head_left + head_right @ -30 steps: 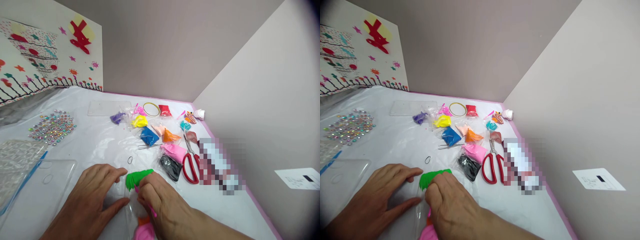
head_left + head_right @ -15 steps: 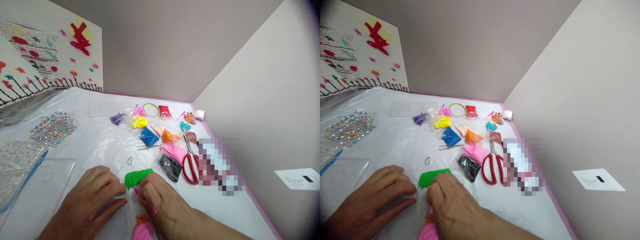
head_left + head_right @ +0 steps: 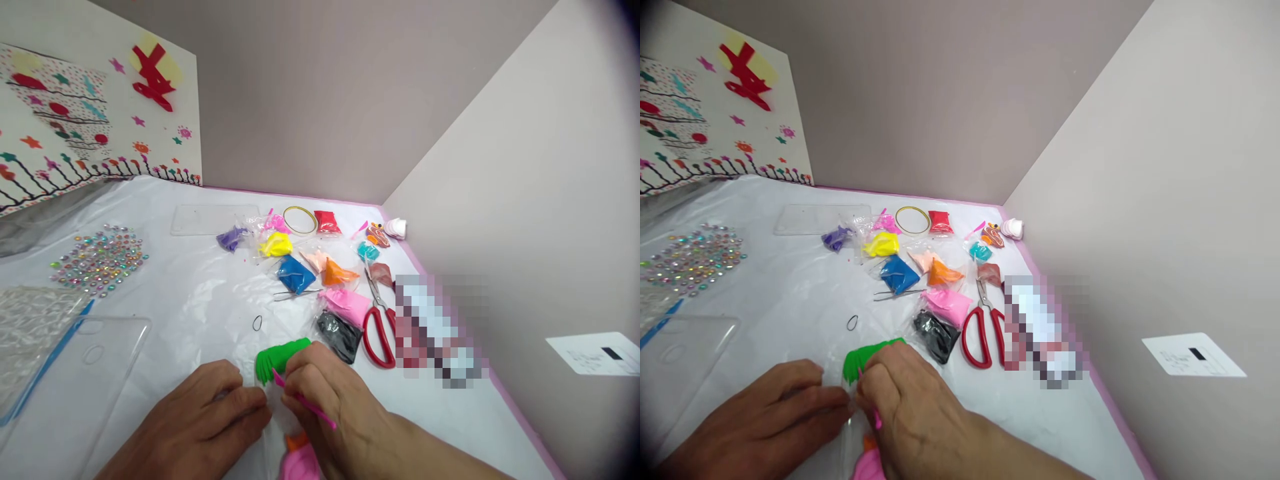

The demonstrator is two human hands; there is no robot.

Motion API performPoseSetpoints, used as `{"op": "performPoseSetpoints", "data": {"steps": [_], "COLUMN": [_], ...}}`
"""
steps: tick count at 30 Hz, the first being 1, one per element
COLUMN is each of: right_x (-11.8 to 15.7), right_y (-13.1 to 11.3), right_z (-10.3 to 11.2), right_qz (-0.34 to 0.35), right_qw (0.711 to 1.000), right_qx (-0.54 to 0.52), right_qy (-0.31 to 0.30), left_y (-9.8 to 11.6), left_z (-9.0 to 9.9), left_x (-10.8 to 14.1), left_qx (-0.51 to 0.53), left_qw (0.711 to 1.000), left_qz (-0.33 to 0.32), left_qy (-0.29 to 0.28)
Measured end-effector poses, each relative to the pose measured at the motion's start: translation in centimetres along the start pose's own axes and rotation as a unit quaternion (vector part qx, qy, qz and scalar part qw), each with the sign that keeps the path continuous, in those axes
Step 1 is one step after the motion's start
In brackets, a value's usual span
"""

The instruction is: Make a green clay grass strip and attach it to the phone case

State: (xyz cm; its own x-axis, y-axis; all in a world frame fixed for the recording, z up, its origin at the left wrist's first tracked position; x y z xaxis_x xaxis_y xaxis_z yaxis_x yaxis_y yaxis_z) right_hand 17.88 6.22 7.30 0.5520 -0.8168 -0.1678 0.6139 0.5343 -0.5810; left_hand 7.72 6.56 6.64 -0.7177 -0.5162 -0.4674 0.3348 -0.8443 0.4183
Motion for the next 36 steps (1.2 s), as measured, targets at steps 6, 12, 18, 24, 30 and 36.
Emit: {"op": "performPoseSetpoints", "data": {"steps": [6,12,18,24,30,36], "right_x": [-0.2,-0.6,-0.7,-0.8,-0.6,-0.8], "right_y": [-0.1,-0.5,-0.6,-0.6,0.1,0.1], "right_z": [0.1,0.0,-0.4,-0.3,-0.4,1.3], "right_qz": [-0.008,-0.001,-0.016,-0.024,-0.047,-0.005], "right_qw": [1.000,1.000,0.996,0.995,0.995,0.999], "right_qx": [0.002,0.018,0.055,0.066,0.041,-0.024], "right_qy": [-0.017,-0.025,-0.064,-0.074,-0.082,0.035], "left_y": [0.3,0.1,-0.1,-0.2,-0.5,-0.5], "left_z": [0.4,0.7,0.4,0.1,-0.1,-0.2], "left_x": [-0.2,-0.5,-0.3,-0.2,-0.2,0.0], "left_qx": [0.014,0.018,0.046,0.028,0.026,0.029], "left_qw": [1.000,0.999,0.998,0.999,0.999,0.999], "left_qz": [0.000,0.009,0.021,0.025,0.029,0.031], "left_qy": [0.018,0.035,0.027,0.011,0.010,0.013]}}
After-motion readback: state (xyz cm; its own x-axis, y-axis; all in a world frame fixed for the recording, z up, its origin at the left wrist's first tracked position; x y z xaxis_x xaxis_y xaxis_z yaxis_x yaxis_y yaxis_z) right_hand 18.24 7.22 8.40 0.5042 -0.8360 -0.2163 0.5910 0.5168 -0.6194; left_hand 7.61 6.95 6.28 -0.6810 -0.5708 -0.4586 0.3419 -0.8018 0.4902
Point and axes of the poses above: each hand's wrist, its own x-axis away from the middle knuckle, its own z-axis out of the back of the hand, y = z × x, the point moved 10 cm from there along -x, towards the middle knuckle, and after that the axes turned 1 degree about y, right-handed, at the moved point
